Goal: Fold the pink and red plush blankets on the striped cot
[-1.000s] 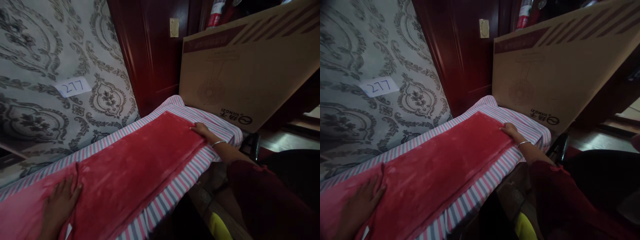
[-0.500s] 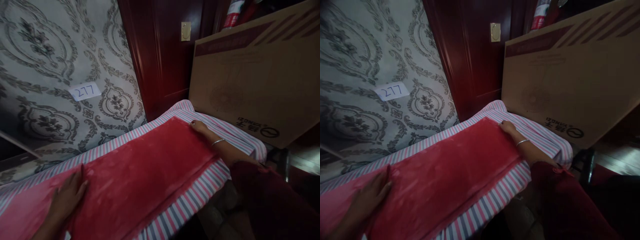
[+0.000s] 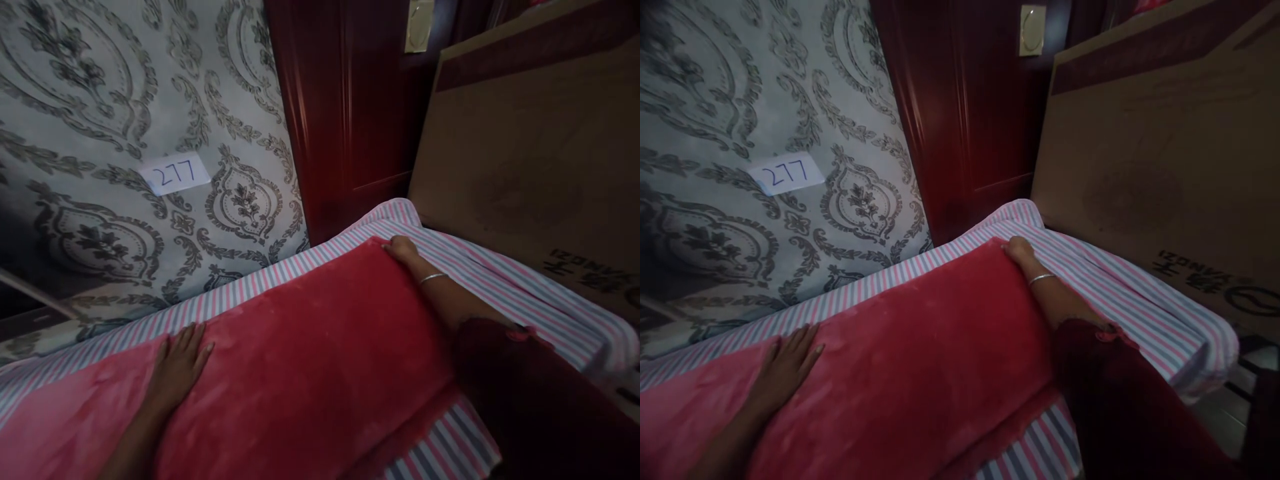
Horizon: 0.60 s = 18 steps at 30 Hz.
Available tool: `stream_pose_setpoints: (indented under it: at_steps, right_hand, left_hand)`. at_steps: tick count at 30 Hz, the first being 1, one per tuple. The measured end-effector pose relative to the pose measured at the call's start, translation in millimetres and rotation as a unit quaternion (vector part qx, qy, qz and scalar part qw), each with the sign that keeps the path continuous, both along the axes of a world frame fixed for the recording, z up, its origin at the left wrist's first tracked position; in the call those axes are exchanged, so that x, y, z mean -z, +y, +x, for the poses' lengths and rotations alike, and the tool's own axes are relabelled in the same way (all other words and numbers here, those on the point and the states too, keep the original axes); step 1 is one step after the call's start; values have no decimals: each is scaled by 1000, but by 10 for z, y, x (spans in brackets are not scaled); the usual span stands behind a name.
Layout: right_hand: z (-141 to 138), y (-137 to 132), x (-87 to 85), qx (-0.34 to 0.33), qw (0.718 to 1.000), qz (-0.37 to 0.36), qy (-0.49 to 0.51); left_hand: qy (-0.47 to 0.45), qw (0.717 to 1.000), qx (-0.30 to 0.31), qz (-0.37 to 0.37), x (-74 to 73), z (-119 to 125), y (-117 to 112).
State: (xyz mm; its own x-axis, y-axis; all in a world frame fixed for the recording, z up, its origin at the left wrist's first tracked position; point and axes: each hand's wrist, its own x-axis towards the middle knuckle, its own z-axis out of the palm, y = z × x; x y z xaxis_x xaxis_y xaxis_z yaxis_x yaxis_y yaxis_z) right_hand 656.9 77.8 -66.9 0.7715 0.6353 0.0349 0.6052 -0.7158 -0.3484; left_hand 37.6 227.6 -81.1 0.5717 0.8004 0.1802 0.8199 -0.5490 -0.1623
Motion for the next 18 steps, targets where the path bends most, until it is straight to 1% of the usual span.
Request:
stream_pose_setpoints:
  at_steps: [2, 5, 7, 10, 12, 14, 16, 18]
  right_hand:
    - [-33, -60, 54, 26, 1000, -9, -7]
    - [-83, -112, 80, 34, 999, -6, -16]
    - [-86, -112, 37, 30, 1000, -8, -6]
    - [-32, -177, -83, 25, 999, -18, 25]
    - [3, -335, -144, 24, 999, -24, 41]
    - [-8, -572, -152, 26, 998, -29, 47]
    - [-74, -824, -110, 25, 998, -31, 41]
    - [-169, -1020, -49, 22, 999, -28, 24]
  left_hand:
    - [8, 1000, -3, -5, 12, -2, 6]
    - [15, 1000, -1, -7, 28, -12, 28]
    - [9, 1000, -3, -5, 47, -23, 50]
    - [-5, 1000, -6, -7, 67, -27, 84]
    - [-15, 1000, -3, -11, 63, -12, 94]
    - [-32, 999, -5, -15, 48, 12, 89]
    - [-48, 999, -2, -19, 25, 39, 65]
    - [-60, 998, 21, -17, -8, 69, 24]
